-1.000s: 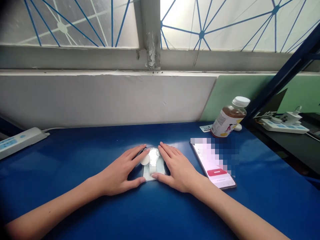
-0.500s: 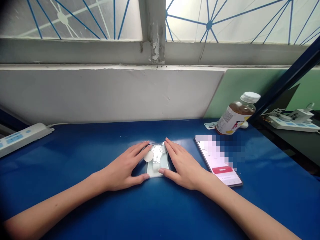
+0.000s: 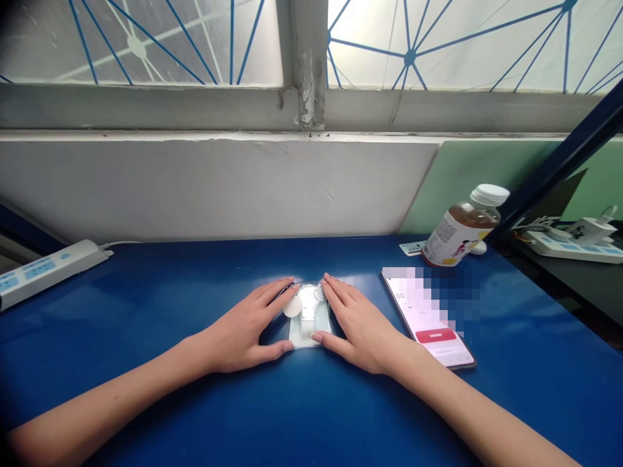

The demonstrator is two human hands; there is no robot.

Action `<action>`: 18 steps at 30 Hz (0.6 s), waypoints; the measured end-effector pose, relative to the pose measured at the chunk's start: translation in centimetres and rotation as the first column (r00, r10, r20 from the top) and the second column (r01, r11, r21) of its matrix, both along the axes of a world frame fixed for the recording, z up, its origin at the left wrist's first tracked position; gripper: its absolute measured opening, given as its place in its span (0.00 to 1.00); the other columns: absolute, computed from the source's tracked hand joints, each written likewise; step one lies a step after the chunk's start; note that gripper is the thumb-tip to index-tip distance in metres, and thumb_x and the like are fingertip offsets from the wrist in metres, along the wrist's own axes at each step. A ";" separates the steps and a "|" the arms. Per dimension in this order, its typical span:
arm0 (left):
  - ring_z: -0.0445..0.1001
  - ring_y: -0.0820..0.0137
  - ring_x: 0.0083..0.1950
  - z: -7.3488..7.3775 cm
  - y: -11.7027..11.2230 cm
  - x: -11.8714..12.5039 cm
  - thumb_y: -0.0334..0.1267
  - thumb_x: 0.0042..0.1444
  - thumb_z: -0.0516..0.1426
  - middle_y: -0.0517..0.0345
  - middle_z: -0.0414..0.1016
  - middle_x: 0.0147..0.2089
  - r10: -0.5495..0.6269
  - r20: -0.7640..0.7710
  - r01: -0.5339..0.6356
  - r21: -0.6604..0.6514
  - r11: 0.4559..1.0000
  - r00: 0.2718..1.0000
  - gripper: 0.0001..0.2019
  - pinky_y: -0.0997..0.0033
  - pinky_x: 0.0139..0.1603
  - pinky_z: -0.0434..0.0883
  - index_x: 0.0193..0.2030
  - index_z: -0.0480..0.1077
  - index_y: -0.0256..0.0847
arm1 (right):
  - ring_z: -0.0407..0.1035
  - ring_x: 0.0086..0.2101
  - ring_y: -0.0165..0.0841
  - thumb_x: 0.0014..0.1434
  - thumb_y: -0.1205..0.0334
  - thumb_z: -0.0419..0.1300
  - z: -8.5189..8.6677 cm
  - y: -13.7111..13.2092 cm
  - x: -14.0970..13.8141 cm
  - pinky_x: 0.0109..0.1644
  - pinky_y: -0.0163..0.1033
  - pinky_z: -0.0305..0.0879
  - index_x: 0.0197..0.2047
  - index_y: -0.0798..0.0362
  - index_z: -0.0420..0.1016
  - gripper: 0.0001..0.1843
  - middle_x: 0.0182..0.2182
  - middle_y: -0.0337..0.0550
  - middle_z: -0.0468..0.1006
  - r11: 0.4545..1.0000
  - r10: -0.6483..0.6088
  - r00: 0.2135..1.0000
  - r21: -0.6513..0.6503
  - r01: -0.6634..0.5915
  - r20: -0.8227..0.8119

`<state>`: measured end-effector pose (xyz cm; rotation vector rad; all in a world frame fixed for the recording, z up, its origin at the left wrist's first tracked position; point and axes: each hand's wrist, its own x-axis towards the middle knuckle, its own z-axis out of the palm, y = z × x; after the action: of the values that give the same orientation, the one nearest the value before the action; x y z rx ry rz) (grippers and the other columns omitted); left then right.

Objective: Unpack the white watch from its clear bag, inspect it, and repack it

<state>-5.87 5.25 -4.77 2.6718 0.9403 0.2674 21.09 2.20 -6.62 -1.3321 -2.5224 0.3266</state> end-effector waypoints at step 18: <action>0.49 0.47 0.75 0.2 0.0 0.0 0.56 0.62 0.55 0.38 0.47 0.75 0.010 -0.037 -0.010 -0.008 1.000 0.999 0.40 0.45 0.70 0.57 0.74 0.47 0.38 | 0.46 0.70 0.51 0.67 0.40 0.51 0.2 0.0 0.0 0.69 0.59 0.55 0.75 0.58 0.43 0.45 0.72 0.60 0.48 1.000 0.001 1.000 -0.016 -0.001 0.005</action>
<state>-5.84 5.25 -4.56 2.6741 0.9645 0.2165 21.04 2.16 -6.45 -1.3386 -2.5298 0.3444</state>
